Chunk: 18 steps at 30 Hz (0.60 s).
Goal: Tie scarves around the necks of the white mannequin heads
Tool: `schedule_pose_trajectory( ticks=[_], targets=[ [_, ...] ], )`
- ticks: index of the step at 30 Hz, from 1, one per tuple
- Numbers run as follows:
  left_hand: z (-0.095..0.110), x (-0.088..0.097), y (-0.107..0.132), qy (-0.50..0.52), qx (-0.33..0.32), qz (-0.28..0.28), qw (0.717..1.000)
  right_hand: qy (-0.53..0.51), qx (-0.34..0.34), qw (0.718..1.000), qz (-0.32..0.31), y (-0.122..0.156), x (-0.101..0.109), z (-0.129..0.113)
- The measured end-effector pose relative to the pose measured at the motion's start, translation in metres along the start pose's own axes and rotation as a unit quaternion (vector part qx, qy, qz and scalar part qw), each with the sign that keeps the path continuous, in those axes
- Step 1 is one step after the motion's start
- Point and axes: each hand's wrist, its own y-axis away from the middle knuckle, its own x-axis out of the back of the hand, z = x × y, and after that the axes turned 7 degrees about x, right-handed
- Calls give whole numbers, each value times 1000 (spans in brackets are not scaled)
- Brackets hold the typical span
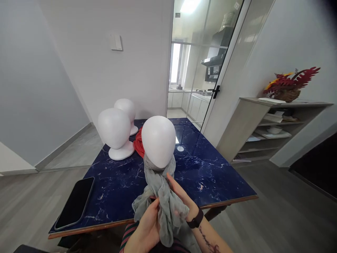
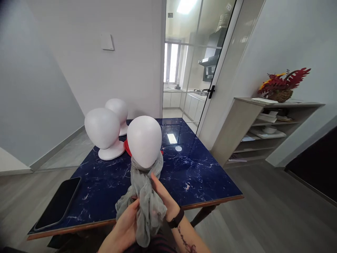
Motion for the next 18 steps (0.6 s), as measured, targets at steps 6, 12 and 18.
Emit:
schedule_pose_trajectory(
  ticks=[6, 12, 18],
  targets=[
    [7, 30, 4, -86, -75, 6, 993, -100, -57, 992, 43, -4, 7, 0],
    [38, 41, 2, -77, -202, 87, 972, -121, -53, 989, 60, 1, 0, -7],
    [43, 36, -18, 3, -327, 112, 938, -57, 10, 997, 55, 4, -1, -4]
  ],
)
